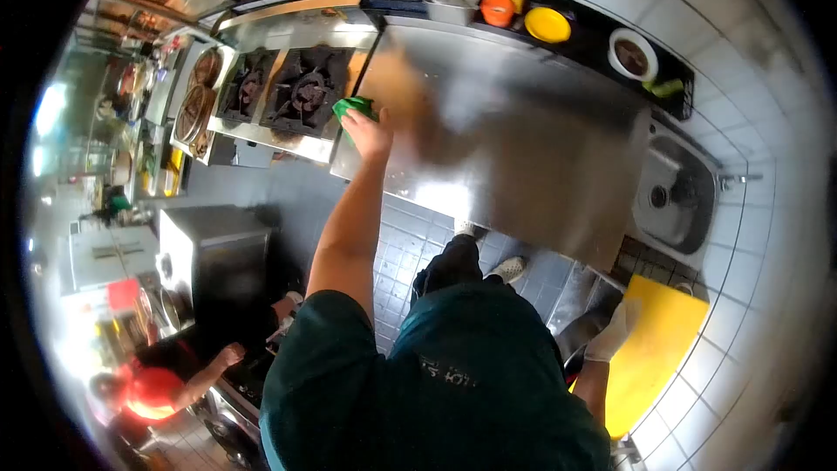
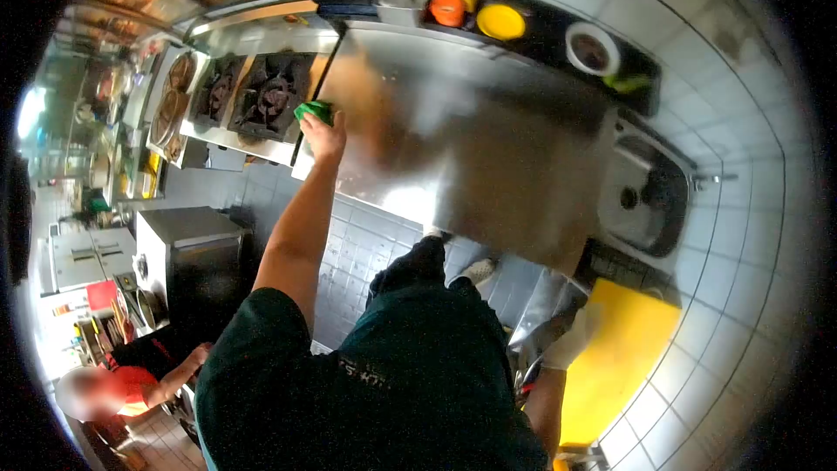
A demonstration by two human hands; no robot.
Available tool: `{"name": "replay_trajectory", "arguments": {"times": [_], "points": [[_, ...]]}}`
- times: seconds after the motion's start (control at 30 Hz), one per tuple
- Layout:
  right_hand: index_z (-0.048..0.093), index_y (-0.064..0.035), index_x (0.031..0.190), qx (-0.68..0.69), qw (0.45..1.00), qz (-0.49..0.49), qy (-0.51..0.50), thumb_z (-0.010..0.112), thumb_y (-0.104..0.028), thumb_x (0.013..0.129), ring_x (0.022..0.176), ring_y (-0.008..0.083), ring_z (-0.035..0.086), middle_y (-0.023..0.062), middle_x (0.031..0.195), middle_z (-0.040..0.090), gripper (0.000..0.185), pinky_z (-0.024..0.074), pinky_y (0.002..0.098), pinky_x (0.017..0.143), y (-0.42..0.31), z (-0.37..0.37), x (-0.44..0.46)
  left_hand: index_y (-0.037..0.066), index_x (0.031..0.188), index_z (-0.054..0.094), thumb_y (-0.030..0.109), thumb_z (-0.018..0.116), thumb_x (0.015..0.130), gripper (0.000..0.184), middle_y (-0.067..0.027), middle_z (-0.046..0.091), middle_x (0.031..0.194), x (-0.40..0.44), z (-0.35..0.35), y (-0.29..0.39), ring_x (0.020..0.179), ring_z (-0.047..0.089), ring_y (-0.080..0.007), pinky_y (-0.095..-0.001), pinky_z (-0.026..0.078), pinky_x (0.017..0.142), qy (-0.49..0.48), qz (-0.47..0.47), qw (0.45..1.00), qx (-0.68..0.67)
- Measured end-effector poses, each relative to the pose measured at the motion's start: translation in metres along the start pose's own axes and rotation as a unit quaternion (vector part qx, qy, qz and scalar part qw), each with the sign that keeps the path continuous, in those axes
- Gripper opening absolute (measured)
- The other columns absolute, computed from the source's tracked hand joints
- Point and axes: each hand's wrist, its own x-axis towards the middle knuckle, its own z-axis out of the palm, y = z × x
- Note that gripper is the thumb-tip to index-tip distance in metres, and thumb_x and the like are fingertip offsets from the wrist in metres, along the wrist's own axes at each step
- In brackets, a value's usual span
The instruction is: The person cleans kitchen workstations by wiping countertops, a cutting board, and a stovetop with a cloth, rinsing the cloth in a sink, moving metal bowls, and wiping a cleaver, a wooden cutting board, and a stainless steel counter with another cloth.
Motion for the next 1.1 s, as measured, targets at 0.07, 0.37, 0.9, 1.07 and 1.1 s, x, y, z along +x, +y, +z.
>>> {"name": "replay_trajectory", "arguments": {"times": [0.07, 0.37, 0.9, 1.07, 1.1], "points": [[0.040, 0.0081, 0.156, -0.028, 0.999, -0.005, -0.039, 0.055, -0.022, 0.105, 0.148, 0.0386, 0.042, 0.0266, 0.160, 0.043, 0.062, 0.0317, 0.0465, 0.123, 0.000, 0.040, 0.024, -0.016, 0.158, 0.025, 0.055, 0.066, 0.096, 0.103, -0.0448, 0.029, 0.159, 0.029, 0.004, -0.018, 0.153, 0.025, -0.0553, -0.0552, 0.022, 0.128, 0.006, -0.024, 0.999, 0.040], [0.038, 0.0030, 0.160, -0.306, 0.938, -0.111, -0.118, 0.063, -0.012, 0.101, 0.155, 0.0384, 0.034, 0.0251, 0.167, 0.037, 0.066, 0.0261, 0.0452, 0.128, -0.014, 0.129, 0.070, -0.014, 0.154, 0.037, 0.024, 0.051, 0.106, 0.063, -0.0372, 0.039, 0.159, 0.049, 0.080, -0.008, 0.150, 0.035, -0.0513, -0.0542, 0.027, 0.127, -0.006, 0.165, 0.986, 0.024], [0.041, 0.0015, 0.158, -0.272, 0.959, -0.055, -0.067, 0.065, 0.004, 0.097, 0.152, 0.0341, 0.041, 0.0199, 0.164, 0.043, 0.066, 0.0301, 0.0437, 0.127, 0.046, -0.004, 0.069, -0.011, 0.149, 0.043, 0.033, 0.057, 0.098, 0.068, -0.0354, 0.042, 0.157, 0.197, 0.253, 0.050, 0.147, 0.045, -0.0422, -0.0584, 0.031, 0.123, 0.045, 0.214, 0.950, 0.222], [0.042, -0.0033, 0.159, -0.278, 0.957, -0.049, -0.071, 0.062, 0.002, 0.098, 0.152, 0.0352, 0.041, 0.0184, 0.165, 0.043, 0.065, 0.0321, 0.0426, 0.126, 0.036, -0.027, 0.086, 0.008, 0.138, 0.062, 0.034, 0.070, 0.088, 0.057, -0.0160, 0.060, 0.145, 0.082, 0.227, 0.254, 0.124, 0.060, -0.0376, -0.0522, 0.037, 0.112, -0.145, 0.101, 0.979, 0.096], [0.042, -0.0046, 0.159, -0.258, 0.963, -0.037, -0.063, 0.061, 0.002, 0.099, 0.153, 0.0346, 0.040, 0.0167, 0.166, 0.043, 0.064, 0.0315, 0.0417, 0.126, 0.034, -0.032, 0.089, 0.006, 0.140, 0.061, 0.038, 0.068, 0.090, 0.059, -0.0170, 0.059, 0.146, 0.046, 0.247, 0.277, 0.127, 0.059, -0.0379, -0.0531, 0.036, 0.113, -0.117, 0.087, 0.988, -0.040]]}}
